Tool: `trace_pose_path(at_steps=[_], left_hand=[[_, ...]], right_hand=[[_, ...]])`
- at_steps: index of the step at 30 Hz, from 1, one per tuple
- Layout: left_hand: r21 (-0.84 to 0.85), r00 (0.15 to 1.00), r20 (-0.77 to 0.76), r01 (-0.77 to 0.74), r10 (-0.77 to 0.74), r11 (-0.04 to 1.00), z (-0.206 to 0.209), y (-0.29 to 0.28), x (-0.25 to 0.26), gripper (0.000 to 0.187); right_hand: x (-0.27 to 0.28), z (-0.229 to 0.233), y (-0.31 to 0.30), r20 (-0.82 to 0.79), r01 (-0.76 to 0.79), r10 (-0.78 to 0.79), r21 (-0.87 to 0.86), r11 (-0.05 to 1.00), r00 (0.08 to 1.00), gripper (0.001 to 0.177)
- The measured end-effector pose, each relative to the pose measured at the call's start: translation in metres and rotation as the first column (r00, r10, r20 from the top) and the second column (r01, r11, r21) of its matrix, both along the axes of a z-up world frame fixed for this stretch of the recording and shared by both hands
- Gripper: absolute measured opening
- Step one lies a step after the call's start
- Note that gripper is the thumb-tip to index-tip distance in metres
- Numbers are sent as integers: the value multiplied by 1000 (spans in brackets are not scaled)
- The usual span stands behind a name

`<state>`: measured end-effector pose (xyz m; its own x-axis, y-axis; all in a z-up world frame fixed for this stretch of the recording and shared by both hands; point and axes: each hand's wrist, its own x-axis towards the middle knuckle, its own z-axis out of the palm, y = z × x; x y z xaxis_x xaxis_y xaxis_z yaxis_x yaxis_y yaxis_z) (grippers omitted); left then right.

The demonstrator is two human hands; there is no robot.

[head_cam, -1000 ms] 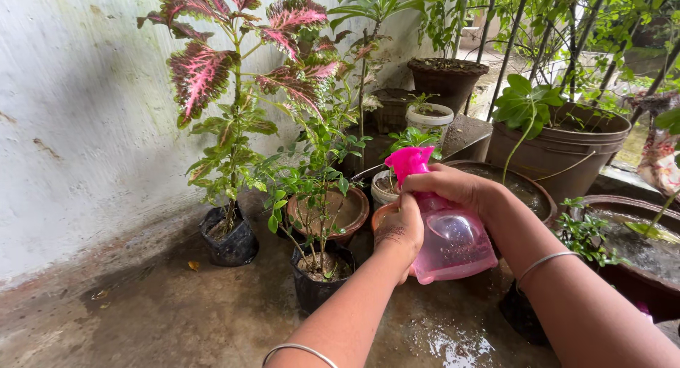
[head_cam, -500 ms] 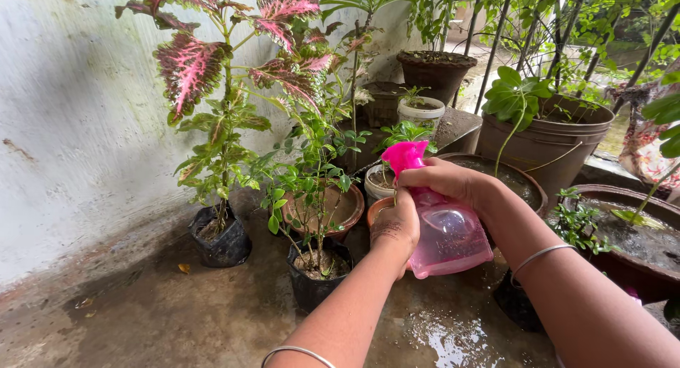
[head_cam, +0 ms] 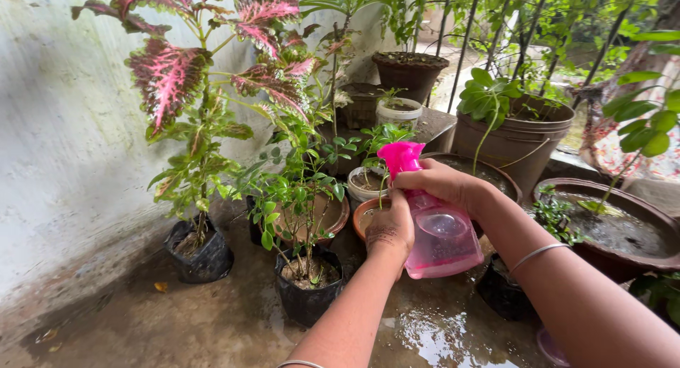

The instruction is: The person waters plants in various pots on a balcony by hand using a spray bottle, pressing the trigger repeatedly to spray water on the leaves and stems of several different plants.

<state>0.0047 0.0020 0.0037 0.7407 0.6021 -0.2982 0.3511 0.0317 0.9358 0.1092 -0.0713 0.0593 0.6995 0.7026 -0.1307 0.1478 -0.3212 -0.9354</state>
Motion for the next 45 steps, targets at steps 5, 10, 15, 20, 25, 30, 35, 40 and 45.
trace_pose_path(at_steps=[5,10,15,20,25,30,35,40,45], left_hand=[[1,997,60,42,-42,999,10,0,3,96],[47,996,45,81,-83,996,17,-7,12,100],[-45,997,10,73,-72,996,16,-22,17,108],[-83,994,59,99,-94,992,25,-23,23,109],[-112,991,72,118,-110,987,38,-28,21,106],[-211,987,132,118,-92,970,42,-31,20,102],[-70,971,191,162,-146,984,36,-4,37,100],[-23,949,263,185,-172,983,39,24,37,89],[-40,961,170,227,-217,973,46,22,21,84]], right_hand=[[-11,19,-9,2,50,-50,42,998,999,40],[-7,17,-26,7,45,-47,175,983,999,37],[1,17,-37,127,203,-205,27,979,971,35],[5,23,-40,28,165,-171,146,975,985,35],[5,32,-47,7,140,-143,162,977,990,34],[10,35,-44,84,169,-179,118,978,980,32],[6,42,-33,52,141,-156,227,964,986,30],[9,45,-16,98,95,-141,373,923,985,27],[12,40,-8,114,162,-210,333,929,971,23]])
